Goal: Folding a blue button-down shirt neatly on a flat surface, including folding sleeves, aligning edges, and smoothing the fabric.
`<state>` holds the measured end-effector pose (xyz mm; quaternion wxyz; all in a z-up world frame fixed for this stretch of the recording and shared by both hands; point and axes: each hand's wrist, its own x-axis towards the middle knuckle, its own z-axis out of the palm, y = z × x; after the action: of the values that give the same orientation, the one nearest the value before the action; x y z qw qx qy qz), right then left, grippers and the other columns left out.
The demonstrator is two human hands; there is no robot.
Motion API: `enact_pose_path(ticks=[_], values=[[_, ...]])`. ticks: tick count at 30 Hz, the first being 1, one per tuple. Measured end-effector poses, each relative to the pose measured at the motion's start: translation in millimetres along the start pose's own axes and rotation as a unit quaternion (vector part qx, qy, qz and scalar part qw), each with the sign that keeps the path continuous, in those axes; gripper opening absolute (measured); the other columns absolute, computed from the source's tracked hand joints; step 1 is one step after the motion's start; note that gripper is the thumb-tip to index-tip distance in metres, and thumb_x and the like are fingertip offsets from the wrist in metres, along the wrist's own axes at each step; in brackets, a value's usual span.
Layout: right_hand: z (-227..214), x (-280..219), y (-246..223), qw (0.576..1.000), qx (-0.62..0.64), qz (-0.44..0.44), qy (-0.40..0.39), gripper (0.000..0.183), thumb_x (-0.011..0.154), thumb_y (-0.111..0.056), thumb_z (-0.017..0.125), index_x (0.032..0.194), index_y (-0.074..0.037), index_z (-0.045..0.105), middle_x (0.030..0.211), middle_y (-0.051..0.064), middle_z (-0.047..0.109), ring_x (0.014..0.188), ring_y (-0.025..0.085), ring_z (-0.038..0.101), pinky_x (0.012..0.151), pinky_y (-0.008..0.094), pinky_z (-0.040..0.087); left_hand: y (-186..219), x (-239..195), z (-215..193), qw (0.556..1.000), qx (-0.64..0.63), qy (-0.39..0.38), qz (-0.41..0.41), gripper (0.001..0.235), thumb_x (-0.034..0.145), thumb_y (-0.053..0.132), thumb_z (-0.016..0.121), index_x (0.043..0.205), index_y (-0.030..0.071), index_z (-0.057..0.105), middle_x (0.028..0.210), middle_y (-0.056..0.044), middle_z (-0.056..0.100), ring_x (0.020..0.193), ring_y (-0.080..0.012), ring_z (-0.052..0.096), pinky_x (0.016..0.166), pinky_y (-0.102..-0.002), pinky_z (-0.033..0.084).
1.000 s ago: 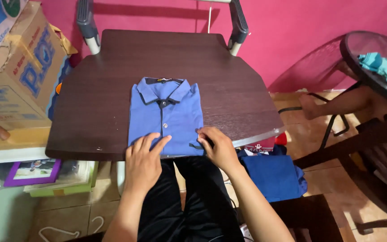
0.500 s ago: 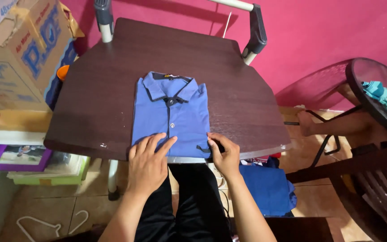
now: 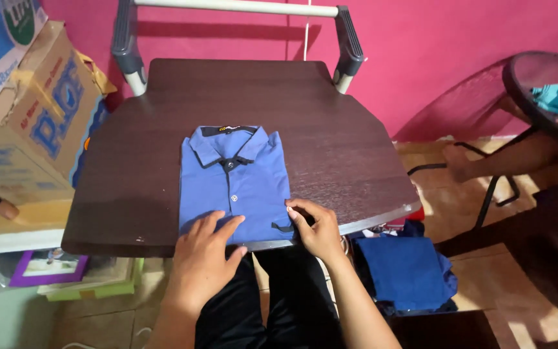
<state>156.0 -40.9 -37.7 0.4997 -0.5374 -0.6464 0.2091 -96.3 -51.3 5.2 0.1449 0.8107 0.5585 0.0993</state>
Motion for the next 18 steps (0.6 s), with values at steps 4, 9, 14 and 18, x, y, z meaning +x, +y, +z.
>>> enact_pose_path(ticks=[4,9,14,18], values=[[-2,-1,-1,0.999,-0.016,-0.036,0.0,0.017,0.096,-0.018,0.069,0.107,-0.01,0.078,0.109,0.004,0.08,0.104,0.018,0.076,0.096,0.031,0.057,13,23,-18,0.994,-0.047,0.057,-0.083,0.048,0.09,0.041,0.061,0.136,0.027,0.063,0.129,-0.007,0.064,0.117,-0.0332,0.061,0.085,-0.055,0.055],[-5,6,-6,0.999,-0.018,-0.038,0.014,0.016,0.087,-0.01,0.077,0.102,-0.016,0.08,0.099,0.007,0.082,0.097,0.033,0.077,0.084,0.043,0.059,-7,52,16,0.979,-0.005,0.08,-0.185,0.044,0.093,0.064,0.06,0.126,0.036,0.069,0.108,0.008,0.069,0.107,-0.017,0.072,0.088,-0.04,0.06],[0,17,-4,0.986,0.117,0.119,0.005,0.022,0.089,-0.006,0.071,0.111,-0.007,0.071,0.098,0.019,0.079,0.091,0.035,0.076,0.084,0.048,0.059,-21,50,6,0.987,-0.092,0.057,-0.117,0.032,0.102,0.036,0.052,0.128,0.033,0.071,0.119,0.0,0.07,0.109,-0.0324,0.071,0.092,-0.049,0.059],[38,32,-68,0.995,-0.069,-0.043,0.058,0.012,0.082,-0.011,0.08,0.092,-0.014,0.075,0.085,0.01,0.076,0.085,0.038,0.073,0.082,0.046,0.056,-47,56,19,0.989,-0.11,0.06,-0.08,0.036,0.096,0.031,0.059,0.129,0.04,0.071,0.117,0.004,0.072,0.105,-0.027,0.073,0.092,-0.046,0.06]])
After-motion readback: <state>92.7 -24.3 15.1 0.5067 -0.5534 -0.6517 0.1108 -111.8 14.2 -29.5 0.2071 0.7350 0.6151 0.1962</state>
